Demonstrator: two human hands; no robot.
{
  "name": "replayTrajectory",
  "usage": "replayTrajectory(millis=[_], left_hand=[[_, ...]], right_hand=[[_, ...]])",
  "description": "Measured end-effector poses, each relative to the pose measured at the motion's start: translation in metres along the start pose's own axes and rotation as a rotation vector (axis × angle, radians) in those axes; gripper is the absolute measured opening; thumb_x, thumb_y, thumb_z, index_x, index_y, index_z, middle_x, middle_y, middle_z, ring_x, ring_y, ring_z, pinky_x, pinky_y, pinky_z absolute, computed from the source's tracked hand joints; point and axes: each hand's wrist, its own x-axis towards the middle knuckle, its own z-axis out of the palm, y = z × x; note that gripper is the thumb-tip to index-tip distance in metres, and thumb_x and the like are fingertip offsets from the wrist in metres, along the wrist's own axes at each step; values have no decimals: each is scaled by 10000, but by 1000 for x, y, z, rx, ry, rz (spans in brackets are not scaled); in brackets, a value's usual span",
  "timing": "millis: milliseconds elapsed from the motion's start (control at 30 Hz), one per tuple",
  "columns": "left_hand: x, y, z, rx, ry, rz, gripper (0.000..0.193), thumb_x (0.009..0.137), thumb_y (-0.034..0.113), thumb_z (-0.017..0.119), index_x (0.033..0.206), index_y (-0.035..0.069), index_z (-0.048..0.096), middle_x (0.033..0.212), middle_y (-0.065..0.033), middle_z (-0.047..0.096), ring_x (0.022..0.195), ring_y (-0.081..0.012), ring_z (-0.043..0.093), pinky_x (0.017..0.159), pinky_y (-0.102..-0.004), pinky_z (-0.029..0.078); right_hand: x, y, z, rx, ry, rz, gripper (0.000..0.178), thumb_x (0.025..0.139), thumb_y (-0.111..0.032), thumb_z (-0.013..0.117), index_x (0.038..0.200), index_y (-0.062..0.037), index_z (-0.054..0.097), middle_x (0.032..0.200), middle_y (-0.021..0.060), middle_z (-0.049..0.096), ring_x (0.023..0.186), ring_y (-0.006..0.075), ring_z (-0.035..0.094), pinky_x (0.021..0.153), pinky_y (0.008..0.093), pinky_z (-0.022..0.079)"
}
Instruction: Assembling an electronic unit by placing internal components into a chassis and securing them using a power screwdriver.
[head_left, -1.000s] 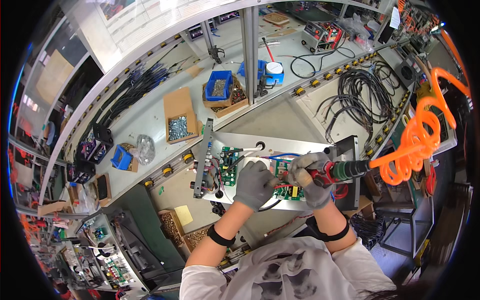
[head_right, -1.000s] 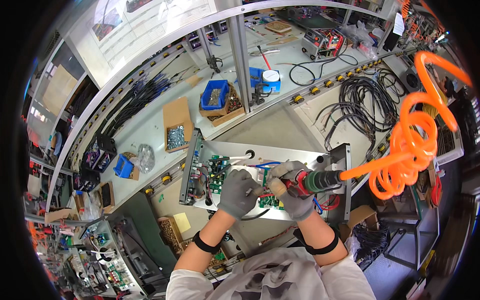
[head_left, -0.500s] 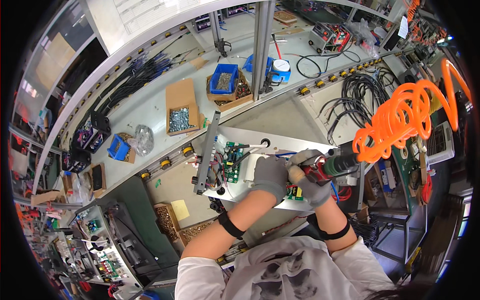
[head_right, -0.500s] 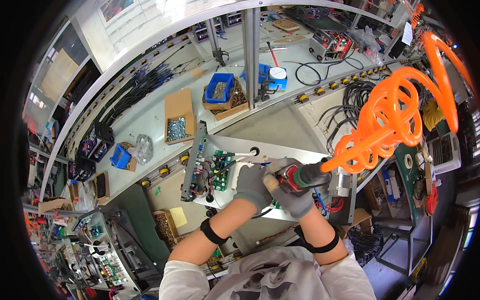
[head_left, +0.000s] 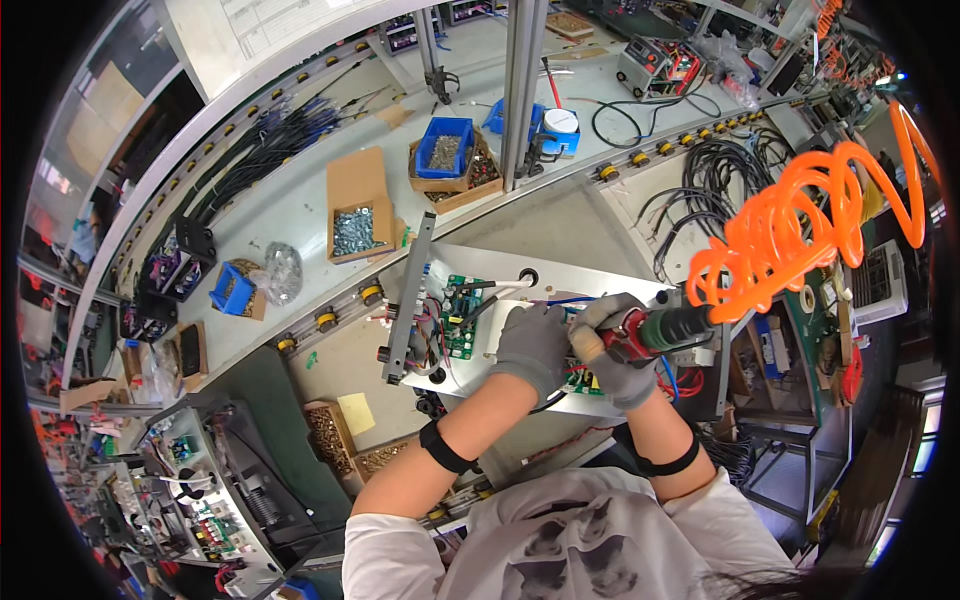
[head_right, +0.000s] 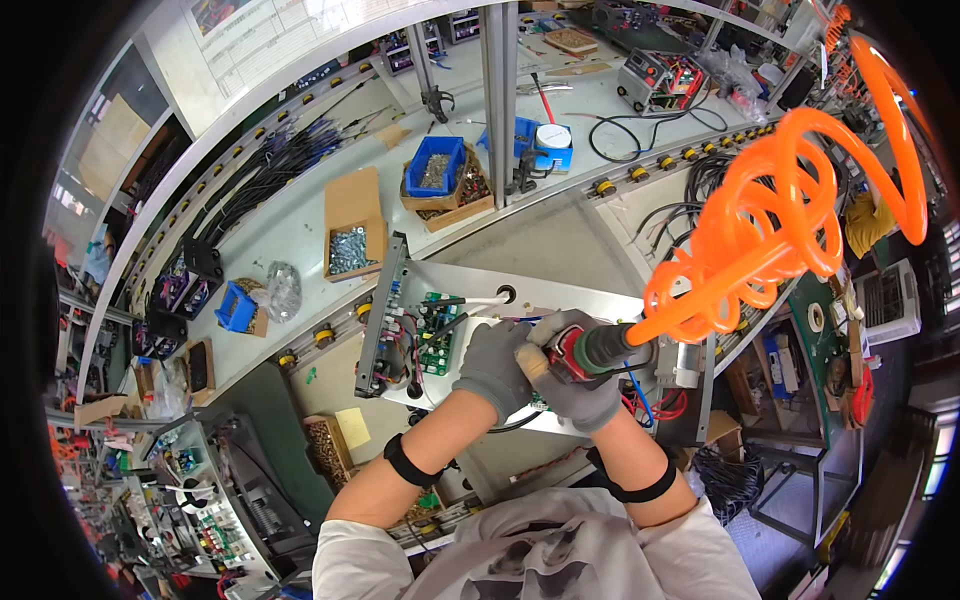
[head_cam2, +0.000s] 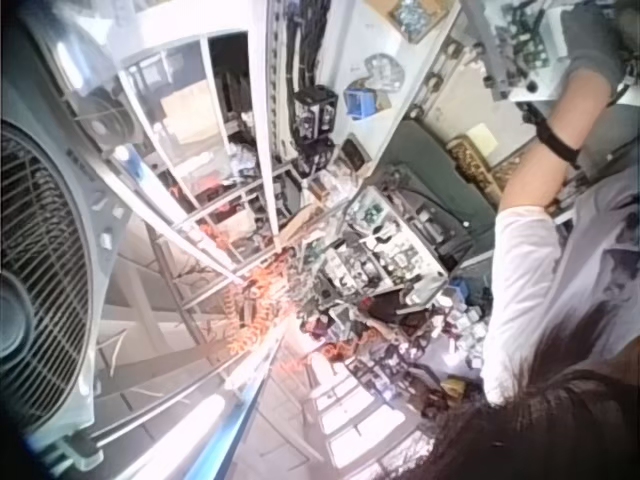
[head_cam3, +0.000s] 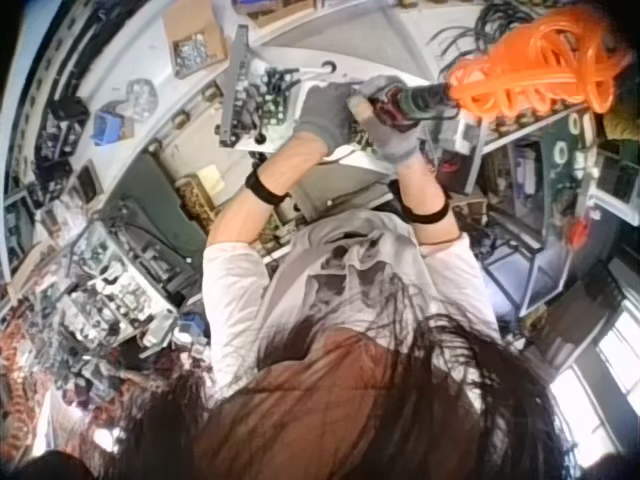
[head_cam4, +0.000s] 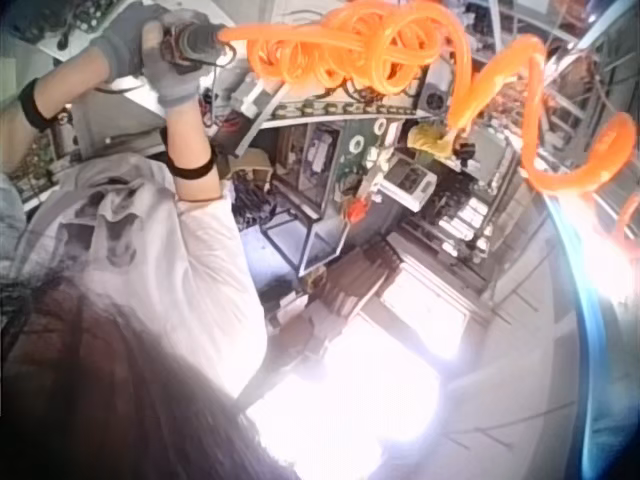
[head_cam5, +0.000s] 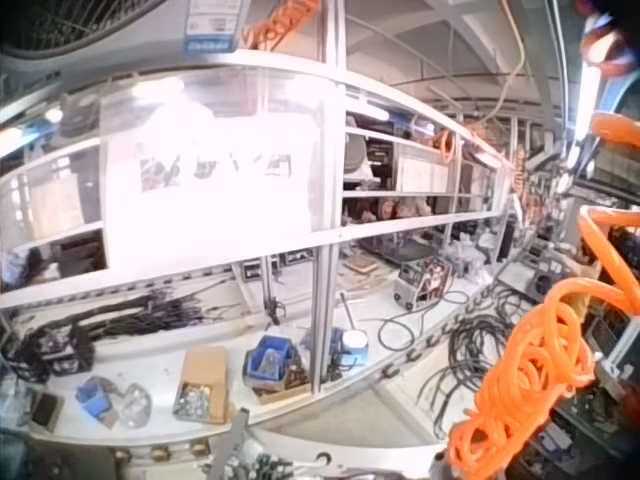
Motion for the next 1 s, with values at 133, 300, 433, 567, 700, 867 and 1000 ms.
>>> replayTrajectory(millis=[133, 300, 433, 567, 700, 867, 1000], left_hand=[[-1, -2, -1, 10, -21, 8, 234, 706, 212, 654, 924, 125, 663, 1002, -57, 543, 1051, -219, 498, 856, -363, 402], [-16, -6, 11, -373, 417, -17, 189, 706, 154, 629, 880, 80, 634, 978, -92, 541, 975, -266, 520, 812, -386, 438], [-41, -10, 16, -995, 618, -95, 160, 750, 2, 532, 895, 14, 599, 915, -107, 555, 833, -238, 561, 736, -329, 470], [-60, -6, 30, -1552, 495, -213, 237, 815, -93, 426, 1010, -21, 543, 928, -105, 581, 885, -179, 593, 771, -277, 483], [-67, 6, 38, -1720, 590, -183, 345, 833, -86, 490, 1160, 9, 430, 975, -126, 611, 923, -201, 621, 804, -269, 498], [-63, 13, 50, -2003, 390, -315, 237, 852, 38, 604, 1076, 38, 528, 926, -87, 630, 792, -168, 631, 699, -274, 523], [-60, 14, 61, -2287, 385, -137, 237, 846, 157, 646, 1039, 49, 561, 924, -68, 614, 771, -160, 599, 676, -256, 505]], right_hand=[[1, -2, -5, -102, -71, 88, 212, 751, 50, 619, 904, -35, 500, 770, 53, 582, 692, 141, 561, 631, 287, 482], [1, -1, 2, 88, 61, 205, 245, 721, 63, 664, 902, -27, 525, 720, 19, 556, 625, 87, 547, 567, 236, 464], [1, -12, 0, 230, 57, 176, 234, 736, 75, 624, 929, -13, 525, 768, 60, 588, 654, 124, 578, 592, 267, 491], [-4, -12, -3, 126, 99, 21, 251, 737, 98, 584, 956, -7, 518, 823, 99, 605, 656, 142, 583, 596, 278, 498], [-5, -63, -2, 425, 126, -21, 199, 752, 63, 567, 917, -26, 503, 781, 112, 576, 637, 158, 544, 567, 268, 471], [-9, -79, -15, 420, 99, -245, 155, 746, -51, 579, 847, -46, 462, 721, 104, 522, 653, 203, 517, 595, 313, 451], [-19, -86, -15, 495, 124, -244, 184, 790, -126, 571, 886, -72, 424, 714, 78, 453, 685, 218, 472, 606, 348, 424]])
